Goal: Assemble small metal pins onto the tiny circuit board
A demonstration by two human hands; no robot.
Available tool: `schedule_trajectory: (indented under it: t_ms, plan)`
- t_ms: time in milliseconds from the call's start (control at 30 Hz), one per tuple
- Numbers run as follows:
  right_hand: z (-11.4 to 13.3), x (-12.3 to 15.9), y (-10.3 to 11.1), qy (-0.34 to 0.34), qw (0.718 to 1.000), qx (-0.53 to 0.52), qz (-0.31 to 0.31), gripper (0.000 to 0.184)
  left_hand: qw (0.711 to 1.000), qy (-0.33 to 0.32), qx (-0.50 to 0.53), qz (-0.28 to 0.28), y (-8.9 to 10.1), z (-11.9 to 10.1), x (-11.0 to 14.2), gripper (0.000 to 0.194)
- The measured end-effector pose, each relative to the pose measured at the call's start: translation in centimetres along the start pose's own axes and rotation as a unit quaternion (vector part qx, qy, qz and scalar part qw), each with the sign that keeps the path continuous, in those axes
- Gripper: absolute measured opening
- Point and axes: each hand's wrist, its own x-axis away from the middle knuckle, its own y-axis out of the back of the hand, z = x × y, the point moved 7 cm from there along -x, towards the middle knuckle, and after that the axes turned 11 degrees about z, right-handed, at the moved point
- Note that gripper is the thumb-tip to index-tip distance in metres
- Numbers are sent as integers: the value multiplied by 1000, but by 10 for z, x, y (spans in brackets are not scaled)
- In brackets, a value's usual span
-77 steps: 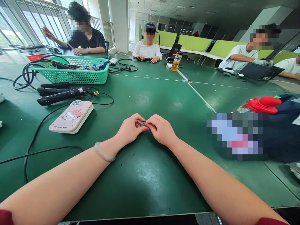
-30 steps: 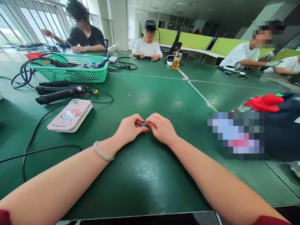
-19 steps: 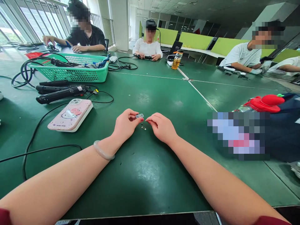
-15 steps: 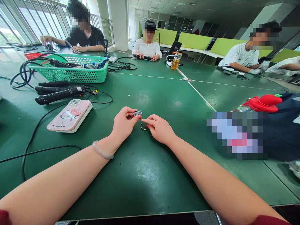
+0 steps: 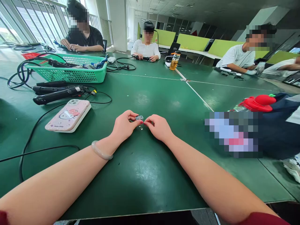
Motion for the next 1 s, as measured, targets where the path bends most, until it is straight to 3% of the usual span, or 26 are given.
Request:
schedule_trajectory:
  t_ms: [133,233,400,533,700,833,900,1000]
  plan:
    - [-4,7,12,3,970,-227,-86,23,999,-15,17,24,-5,-6,3,29]
    - [-1,9,12,15,956,-281,-87,26,998,-33,31,41,-8,-11,5,29]
    - [-1,7,7,26,952,-298,-64,29,987,-29,128,91,-16,-13,5,32]
    - [1,8,8,43,954,-292,-56,26,974,-25,202,97,-18,-13,5,39]
    - [15,15,19,95,980,-143,-98,18,946,-22,306,101,-18,-13,5,44]
    - [24,18,17,135,983,-80,-100,18,934,-19,346,91,-14,-10,3,45]
    - [21,16,16,116,984,-106,-79,28,933,-20,348,88,-12,-8,2,44]
    - [22,16,32,114,979,-162,-57,61,936,-23,341,81,-10,-5,0,43]
